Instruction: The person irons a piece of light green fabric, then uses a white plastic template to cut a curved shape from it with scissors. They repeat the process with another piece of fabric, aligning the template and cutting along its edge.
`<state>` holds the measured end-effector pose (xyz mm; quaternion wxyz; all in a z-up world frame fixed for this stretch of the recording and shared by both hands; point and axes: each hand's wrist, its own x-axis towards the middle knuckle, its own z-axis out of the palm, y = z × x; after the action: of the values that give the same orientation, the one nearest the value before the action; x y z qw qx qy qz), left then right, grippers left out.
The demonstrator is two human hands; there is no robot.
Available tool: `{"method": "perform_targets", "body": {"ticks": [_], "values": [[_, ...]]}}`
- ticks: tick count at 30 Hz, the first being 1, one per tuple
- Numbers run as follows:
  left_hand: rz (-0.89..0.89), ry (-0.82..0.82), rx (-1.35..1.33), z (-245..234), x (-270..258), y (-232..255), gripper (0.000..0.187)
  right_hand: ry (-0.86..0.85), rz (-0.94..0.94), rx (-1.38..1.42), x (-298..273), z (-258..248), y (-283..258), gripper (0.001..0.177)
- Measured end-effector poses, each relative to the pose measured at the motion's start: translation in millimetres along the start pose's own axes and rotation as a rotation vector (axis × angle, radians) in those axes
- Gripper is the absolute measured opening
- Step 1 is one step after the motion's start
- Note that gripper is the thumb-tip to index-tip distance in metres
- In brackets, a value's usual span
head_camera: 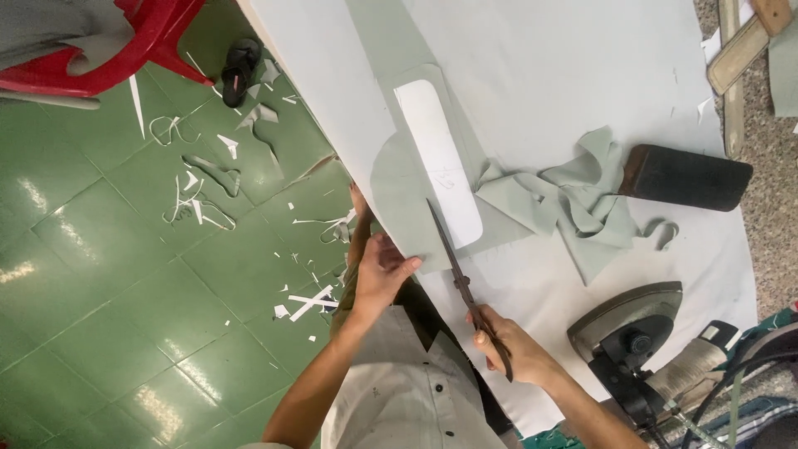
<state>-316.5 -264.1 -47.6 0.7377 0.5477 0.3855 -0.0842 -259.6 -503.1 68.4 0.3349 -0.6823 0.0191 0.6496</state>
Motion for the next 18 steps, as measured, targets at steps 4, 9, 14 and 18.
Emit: {"method": "perform_targets", "body": {"ticks": [4, 9, 14, 18], "values": [[0.867, 0.385, 0.809, -17.1, 0.3, 5.6, 0.094, -0.101, -0.001, -0.03, -10.6, -10.4, -19.2, 0.077], [1.155, 0.203, 1.286, -18.4, 17.2, 39.0, 0.068, -0.077, 0.068, 0.003, -4.4, -13.3, -49.5, 0.087], [1.063, 0.123, 1.292, -18.2, 29.5, 23.3, 0.071, -0.038, 0.021, -0.04, 11.4, -15.7, -57.8, 0.088], [1.111, 0.131, 1.224, -17.5, 32.9, 20.7, 0.067, 0.044, -0.046, -0.099, 20.6, -14.9, -48.9, 0.083]]}}
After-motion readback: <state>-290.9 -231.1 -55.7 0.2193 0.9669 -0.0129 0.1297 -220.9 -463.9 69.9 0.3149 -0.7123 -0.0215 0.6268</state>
